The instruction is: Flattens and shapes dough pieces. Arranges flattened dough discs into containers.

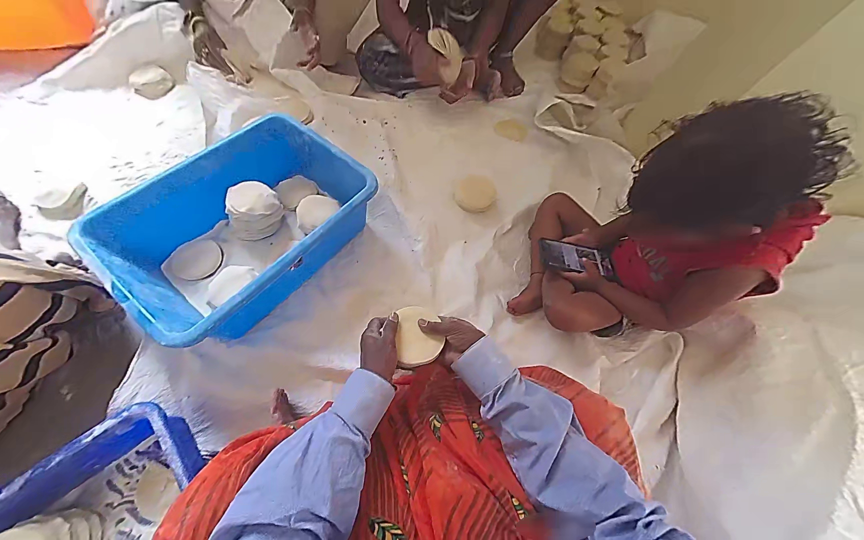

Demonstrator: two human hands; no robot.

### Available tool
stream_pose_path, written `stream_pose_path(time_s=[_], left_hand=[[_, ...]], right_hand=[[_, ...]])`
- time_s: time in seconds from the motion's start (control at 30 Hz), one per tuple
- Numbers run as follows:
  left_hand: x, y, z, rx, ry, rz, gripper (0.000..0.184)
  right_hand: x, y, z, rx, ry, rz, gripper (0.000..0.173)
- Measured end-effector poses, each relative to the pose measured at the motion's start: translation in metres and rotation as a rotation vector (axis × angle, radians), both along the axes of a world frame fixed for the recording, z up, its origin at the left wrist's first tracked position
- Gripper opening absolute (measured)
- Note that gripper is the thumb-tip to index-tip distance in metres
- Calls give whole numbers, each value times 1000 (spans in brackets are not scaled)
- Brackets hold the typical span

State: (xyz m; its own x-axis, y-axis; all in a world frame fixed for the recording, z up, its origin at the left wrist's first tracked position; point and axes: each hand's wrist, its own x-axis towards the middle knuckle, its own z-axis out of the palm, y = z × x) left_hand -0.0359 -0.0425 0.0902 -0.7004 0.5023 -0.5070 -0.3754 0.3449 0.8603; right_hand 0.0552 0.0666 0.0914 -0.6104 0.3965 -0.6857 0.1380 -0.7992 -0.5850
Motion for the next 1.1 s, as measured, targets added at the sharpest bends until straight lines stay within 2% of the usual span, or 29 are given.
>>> stream_pose_path(time_s=[0.17, 0.27, 0.57, 0.7, 0.83, 0.93, 1.1], left_hand=[[-5, 2, 0, 3, 37, 42, 29], [-9, 2, 4, 38, 56, 52, 25], [-16, 7, 11, 237, -104, 111, 19], [-17, 7, 15, 168, -230, 137, 25], [-12, 9, 18, 124, -312, 120, 25], [-7, 10, 16, 116, -343, 91, 24], [-4, 14, 9, 88, -415, 83, 24]], right_hand=[[-3, 0, 12, -22, -3, -32, 22], [-2, 5, 14, 11, 12, 18, 23], [0, 23, 19, 90, 16, -26, 18], [-2, 40, 23, 130, -41, -102, 20], [-7, 95, 28, 325, -108, -167, 27], [-22, 160, 21, 493, -154, -216, 38], [-82, 267, 6, 638, -183, -356, 46]])
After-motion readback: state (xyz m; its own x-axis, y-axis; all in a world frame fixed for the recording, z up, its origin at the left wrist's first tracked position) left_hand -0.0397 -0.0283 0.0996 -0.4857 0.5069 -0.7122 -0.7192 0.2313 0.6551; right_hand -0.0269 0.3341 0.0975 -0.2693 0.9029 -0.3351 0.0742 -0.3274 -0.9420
